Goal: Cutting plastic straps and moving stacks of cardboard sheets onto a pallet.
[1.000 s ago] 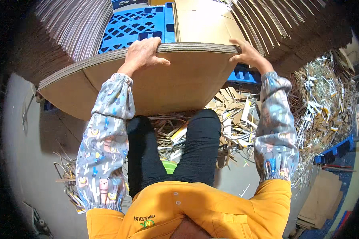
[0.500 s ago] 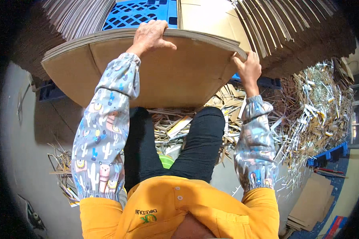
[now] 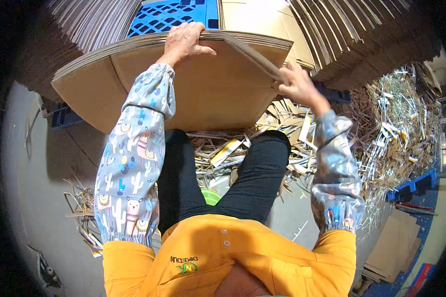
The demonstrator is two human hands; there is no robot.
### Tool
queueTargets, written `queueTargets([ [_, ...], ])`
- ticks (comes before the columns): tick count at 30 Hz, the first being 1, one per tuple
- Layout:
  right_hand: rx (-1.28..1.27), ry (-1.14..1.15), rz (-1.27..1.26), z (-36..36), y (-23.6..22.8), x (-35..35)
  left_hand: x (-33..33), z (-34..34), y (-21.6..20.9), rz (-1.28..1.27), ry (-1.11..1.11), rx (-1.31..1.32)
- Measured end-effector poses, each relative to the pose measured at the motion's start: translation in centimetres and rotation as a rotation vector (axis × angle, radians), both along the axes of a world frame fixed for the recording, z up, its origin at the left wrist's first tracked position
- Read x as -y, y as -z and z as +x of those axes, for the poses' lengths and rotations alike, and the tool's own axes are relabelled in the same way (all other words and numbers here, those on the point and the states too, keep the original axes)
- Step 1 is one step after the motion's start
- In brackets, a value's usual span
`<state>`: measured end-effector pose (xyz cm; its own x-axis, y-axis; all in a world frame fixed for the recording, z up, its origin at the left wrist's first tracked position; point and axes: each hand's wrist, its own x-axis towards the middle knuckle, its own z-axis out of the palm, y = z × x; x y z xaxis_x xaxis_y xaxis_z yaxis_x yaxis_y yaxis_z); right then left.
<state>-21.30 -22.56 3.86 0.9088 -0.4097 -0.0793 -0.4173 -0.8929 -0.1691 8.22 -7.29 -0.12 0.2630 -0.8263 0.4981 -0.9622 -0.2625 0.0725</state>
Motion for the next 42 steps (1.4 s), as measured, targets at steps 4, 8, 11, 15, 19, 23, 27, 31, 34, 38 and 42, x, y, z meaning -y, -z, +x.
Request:
queueTargets([
  [4, 0.567, -0.19, -0.135, -1.4, 8.4, -5.0, 0.4, -0.8, -0.3, -0.022, 0.02, -0.018],
  [8, 0.469, -0.272, -0.143, -0.4, 7.4, -5.1, 0.0, -0.6, -0.2, -0.033, 0.006, 0.018],
  [11, 0.181, -0.359, -0.107, 0.1, 6.9, -4.9, -0.9, -1.3, -0.6, -0.035, -0.001, 0.009],
  [15, 0.462, -0.355, -0.236, 0.3, 10.5, -4.4, -1.1, -2.4, -0.9, -0.057, -0.016, 0.009],
  [19, 0.769, 0.067, -0.372, 2.0, 12.6, -8.2, -1.3, -3.3, -0.8, -0.073, -0.015, 0.021],
  [23, 0.949, 0.493, -0.022, 1.1, 10.2, -10.3, -1.9, -3.4, -0.6, -0.102, -0.016, 0.026],
  [27, 0.922, 0.324, 0.107, -0.6, 11.5, -16.7, -2.0, -2.7, 0.3, -0.177, 0.002, 0.034],
  [31, 0.676, 0.089, 0.156, 0.8, 14.6, -20.6, -1.6, -4.0, 0.2, -0.155, 0.097, 0.052],
  [34, 0.523, -0.157, 0.244, 2.6, 15.4, -18.0, -0.4, -2.5, -0.5, -0.017, 0.102, 0.041],
  [38, 0.301, -0.305, 0.345, 0.4, 17.0, -12.3, -2.2, 2.5, -1.2, 0.06, 0.205, 0.134],
  [42, 0.862, 0.066, -0.036, -0.1, 6.0, -8.2, -12.0, 9.2, -2.5, 0.307, 0.018, -0.131],
])
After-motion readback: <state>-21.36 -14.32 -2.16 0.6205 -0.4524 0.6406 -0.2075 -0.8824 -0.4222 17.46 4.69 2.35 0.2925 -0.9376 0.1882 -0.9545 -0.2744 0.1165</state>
